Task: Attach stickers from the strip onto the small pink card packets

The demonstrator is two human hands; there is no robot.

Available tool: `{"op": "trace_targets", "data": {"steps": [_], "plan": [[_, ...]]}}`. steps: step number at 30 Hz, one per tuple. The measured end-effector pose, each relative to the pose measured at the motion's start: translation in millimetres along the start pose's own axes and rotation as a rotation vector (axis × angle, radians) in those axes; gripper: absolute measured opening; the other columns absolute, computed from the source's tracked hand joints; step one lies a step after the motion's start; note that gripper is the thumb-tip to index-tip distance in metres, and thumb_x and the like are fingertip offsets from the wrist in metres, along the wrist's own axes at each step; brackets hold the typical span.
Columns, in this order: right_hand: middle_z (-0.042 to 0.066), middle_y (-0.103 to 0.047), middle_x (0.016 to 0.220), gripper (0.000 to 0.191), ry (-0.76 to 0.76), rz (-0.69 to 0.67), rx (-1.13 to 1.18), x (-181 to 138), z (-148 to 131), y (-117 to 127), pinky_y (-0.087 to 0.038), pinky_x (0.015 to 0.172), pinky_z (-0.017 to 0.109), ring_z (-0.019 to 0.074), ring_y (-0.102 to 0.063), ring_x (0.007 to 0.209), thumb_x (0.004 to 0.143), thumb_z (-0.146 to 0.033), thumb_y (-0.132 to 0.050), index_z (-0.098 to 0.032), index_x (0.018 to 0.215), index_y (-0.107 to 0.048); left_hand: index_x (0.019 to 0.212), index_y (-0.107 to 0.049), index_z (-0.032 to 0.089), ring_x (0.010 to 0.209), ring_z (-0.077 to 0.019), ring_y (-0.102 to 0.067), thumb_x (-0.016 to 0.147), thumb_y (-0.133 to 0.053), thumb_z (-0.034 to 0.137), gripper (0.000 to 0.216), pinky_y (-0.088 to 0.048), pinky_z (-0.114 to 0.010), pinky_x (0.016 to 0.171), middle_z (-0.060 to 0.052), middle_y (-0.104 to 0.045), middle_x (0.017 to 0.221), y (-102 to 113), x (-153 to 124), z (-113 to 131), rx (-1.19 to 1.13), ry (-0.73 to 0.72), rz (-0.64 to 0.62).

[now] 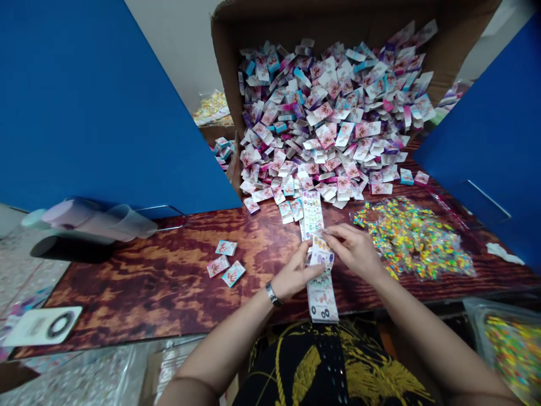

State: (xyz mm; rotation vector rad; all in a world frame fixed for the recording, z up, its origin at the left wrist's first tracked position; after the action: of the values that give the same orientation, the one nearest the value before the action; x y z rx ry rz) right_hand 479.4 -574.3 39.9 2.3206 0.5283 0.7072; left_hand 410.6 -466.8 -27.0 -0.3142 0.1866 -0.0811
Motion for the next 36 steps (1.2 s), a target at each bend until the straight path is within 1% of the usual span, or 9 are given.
{"op": "trace_targets", "data": {"steps": [3, 7, 12, 15, 20, 23, 27, 30, 36], "plan": [[0.005, -0.068, 0.095, 0.022, 0.111, 0.087, -0.098, -10, -13, -1, -0.050, 0.077, 0.032, 0.0183, -0.062, 0.085, 0.091, -0.026, -0.049, -0.022, 0.106, -0.064, 0.118, -0.050, 0.019, 0.097, -0.0187, -0.057, 0.069, -0.061, 0.013, 0.050, -0.045, -0.031, 0.086, -0.006, -0.062, 0.108, 5, 0, -2, -0.003, 0.001, 0.043], [0.006, -0.065, 0.110, 0.032, 0.428, -0.059, -0.231, -39, -42, -21, -0.047, 0.091, 0.037, 0.0202, -0.057, 0.104, 0.089, -0.015, -0.050, -0.023, 0.119, -0.059, 0.113, -0.050, 0.018, 0.089, -0.0158, -0.060, 0.061, -0.060, 0.006, 0.055, -0.045, -0.027, 0.079, -0.005, -0.063, 0.103, 15, -1, 0, -0.214, 0.030, 0.141], [0.006, -0.063, 0.116, 0.035, 0.563, -0.132, -0.287, -57, -37, -38, -0.045, 0.093, 0.043, 0.0240, -0.053, 0.111, 0.089, -0.013, -0.050, -0.022, 0.123, -0.055, 0.112, -0.052, 0.015, 0.093, -0.0197, -0.061, 0.054, -0.062, 0.005, 0.060, -0.046, -0.029, 0.078, -0.009, -0.064, 0.108, 6, -2, 3, -0.462, 0.136, 0.004], [0.006, -0.066, 0.106, 0.026, 0.409, -0.128, -0.115, -50, -26, -37, -0.050, 0.086, 0.038, 0.0203, -0.058, 0.100, 0.091, -0.016, -0.047, -0.022, 0.112, -0.061, 0.112, -0.054, 0.014, 0.099, -0.0204, -0.061, 0.063, -0.064, 0.011, 0.051, -0.044, -0.031, 0.087, -0.012, -0.062, 0.114, 8, -1, 3, -0.491, 0.145, 0.044], [0.002, -0.063, 0.084, 0.014, -0.151, -0.086, 0.235, -40, 7, -42, -0.052, 0.063, 0.026, 0.0143, -0.062, 0.075, 0.089, -0.028, -0.051, -0.021, 0.101, -0.055, 0.120, -0.052, 0.016, 0.110, -0.0216, -0.056, 0.079, -0.061, 0.027, 0.044, -0.040, -0.036, 0.097, -0.012, -0.057, 0.124, 1, -2, -6, -0.304, 0.139, 0.029], [0.002, -0.061, 0.087, 0.018, -0.212, -0.069, 0.236, -40, 19, -45, -0.050, 0.062, 0.025, 0.0130, -0.061, 0.068, 0.086, -0.029, -0.056, -0.020, 0.100, -0.052, 0.124, -0.051, 0.019, 0.118, -0.0235, -0.051, 0.080, -0.062, 0.031, 0.047, -0.038, -0.038, 0.102, -0.010, -0.055, 0.128, 1, 0, -9, -0.014, 0.063, 0.009], [0.003, -0.064, 0.091, 0.022, -0.167, -0.103, 0.040, -32, 62, -29, -0.049, 0.067, 0.028, 0.0162, -0.061, 0.076, 0.091, -0.033, -0.046, -0.022, 0.109, -0.053, 0.125, -0.048, 0.018, 0.110, -0.0219, -0.057, 0.085, -0.053, 0.032, 0.042, -0.042, -0.039, 0.097, -0.011, -0.057, 0.126, 9, 4, -14, 0.254, 0.005, 0.053], [0.010, -0.063, 0.102, 0.029, -0.318, 0.064, -0.512, -24, 125, 11, -0.045, 0.081, 0.034, 0.0220, -0.057, 0.094, 0.094, -0.028, -0.036, -0.019, 0.111, -0.057, 0.124, -0.045, 0.016, 0.098, -0.0196, -0.061, 0.087, -0.049, 0.032, 0.041, -0.050, -0.036, 0.086, -0.013, -0.057, 0.125, 15, 6, -18, 0.253, 0.013, 0.102], [0.012, -0.059, 0.116, 0.025, -0.370, 0.042, -0.688, -21, 179, 20, -0.035, 0.087, 0.045, 0.0332, -0.043, 0.111, 0.087, -0.033, -0.049, -0.019, 0.099, -0.065, 0.115, -0.046, 0.015, 0.088, -0.0167, -0.062, 0.081, -0.058, 0.030, 0.039, -0.052, -0.031, 0.077, -0.012, -0.061, 0.114, 23, 9, -24, 0.175, 0.004, 0.213]]}}
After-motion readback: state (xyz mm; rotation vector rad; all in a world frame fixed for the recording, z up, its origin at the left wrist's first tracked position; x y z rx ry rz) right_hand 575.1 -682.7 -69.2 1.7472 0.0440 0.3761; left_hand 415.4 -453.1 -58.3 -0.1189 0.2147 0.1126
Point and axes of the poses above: each hand's wrist, its own x-axis towards the middle knuckle, its own y-axis out of the back of the hand, z = x × y, the point moved 8 cm from there along x, towards the middle knuckle
